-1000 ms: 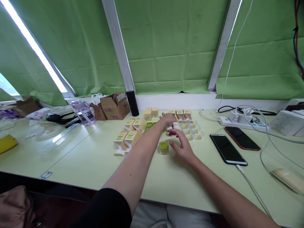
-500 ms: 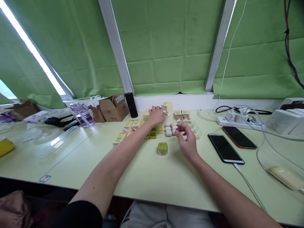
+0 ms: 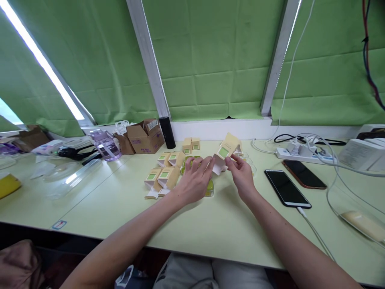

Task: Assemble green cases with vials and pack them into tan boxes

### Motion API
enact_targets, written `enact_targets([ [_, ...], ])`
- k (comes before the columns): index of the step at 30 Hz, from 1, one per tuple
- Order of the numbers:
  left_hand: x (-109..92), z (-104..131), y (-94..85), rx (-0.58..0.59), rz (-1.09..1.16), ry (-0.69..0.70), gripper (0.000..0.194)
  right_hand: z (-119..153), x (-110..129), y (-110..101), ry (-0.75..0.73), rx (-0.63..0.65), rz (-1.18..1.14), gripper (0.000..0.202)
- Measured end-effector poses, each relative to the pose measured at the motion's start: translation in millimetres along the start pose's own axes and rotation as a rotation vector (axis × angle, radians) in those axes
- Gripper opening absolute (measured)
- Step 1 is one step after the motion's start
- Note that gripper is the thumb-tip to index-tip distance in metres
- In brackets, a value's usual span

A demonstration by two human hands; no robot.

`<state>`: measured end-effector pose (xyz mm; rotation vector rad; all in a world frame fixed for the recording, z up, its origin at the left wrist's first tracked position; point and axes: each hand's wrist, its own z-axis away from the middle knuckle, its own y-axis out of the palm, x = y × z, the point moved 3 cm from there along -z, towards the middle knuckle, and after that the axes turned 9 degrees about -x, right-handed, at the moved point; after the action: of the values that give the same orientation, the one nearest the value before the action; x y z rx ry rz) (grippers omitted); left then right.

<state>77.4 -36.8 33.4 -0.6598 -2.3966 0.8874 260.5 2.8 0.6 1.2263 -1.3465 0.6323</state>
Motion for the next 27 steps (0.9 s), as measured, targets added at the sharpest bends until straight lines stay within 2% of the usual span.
enact_targets([
  [2,0.6,6.7,-2.8,-0.061,0.049,0.039,0.079,0.0,-1.3,1.0,-0.016,0.008,-0.062,0.071],
  [5,4.5,9.8,-9.0,-0.137,0.130,0.027,0.066,1.3,-2.4,2.7,-0.051,0.057,-0.104,0.069],
  [9,11.8,2.1,-16.1,-0.280,0.298,-0.103,0.040,5.8,-1.8,4.7,-0.099,0.116,-0.119,0.066],
  [11,16.8,-4.9,-13.9,-0.324,0.393,-0.212,0.034,8.5,-1.2,5.5,-0.144,0.144,-0.107,0.062],
  [14,23.6,-14.8,-0.7,-0.248,0.556,-0.351,0.046,12.3,-0.8,6.1,-0.241,0.185,-0.041,0.051],
  [16,26.4,-18.2,9.8,-0.196,0.648,-0.394,0.055,14.0,-1.2,5.5,-0.315,0.193,0.040,0.047],
  [18,27.4,-18.5,18.0,-0.194,0.708,-0.394,0.057,15.2,-1.5,4.2,-0.391,0.189,0.123,0.046],
  [21,26.3,-14.5,23.7,-0.258,0.713,-0.374,0.056,17.5,1.2,2.8,-0.511,0.189,0.219,0.045],
  [24,24.9,-7.9,22.8,-0.343,0.651,-0.358,0.054,23.3,9.5,3.7,-0.682,0.209,0.297,0.043],
  [27,24.6,-1.1,20.0,-0.416,0.526,-0.261,0.052,30.5,17.0,6.0,-0.834,0.255,0.344,0.048],
])
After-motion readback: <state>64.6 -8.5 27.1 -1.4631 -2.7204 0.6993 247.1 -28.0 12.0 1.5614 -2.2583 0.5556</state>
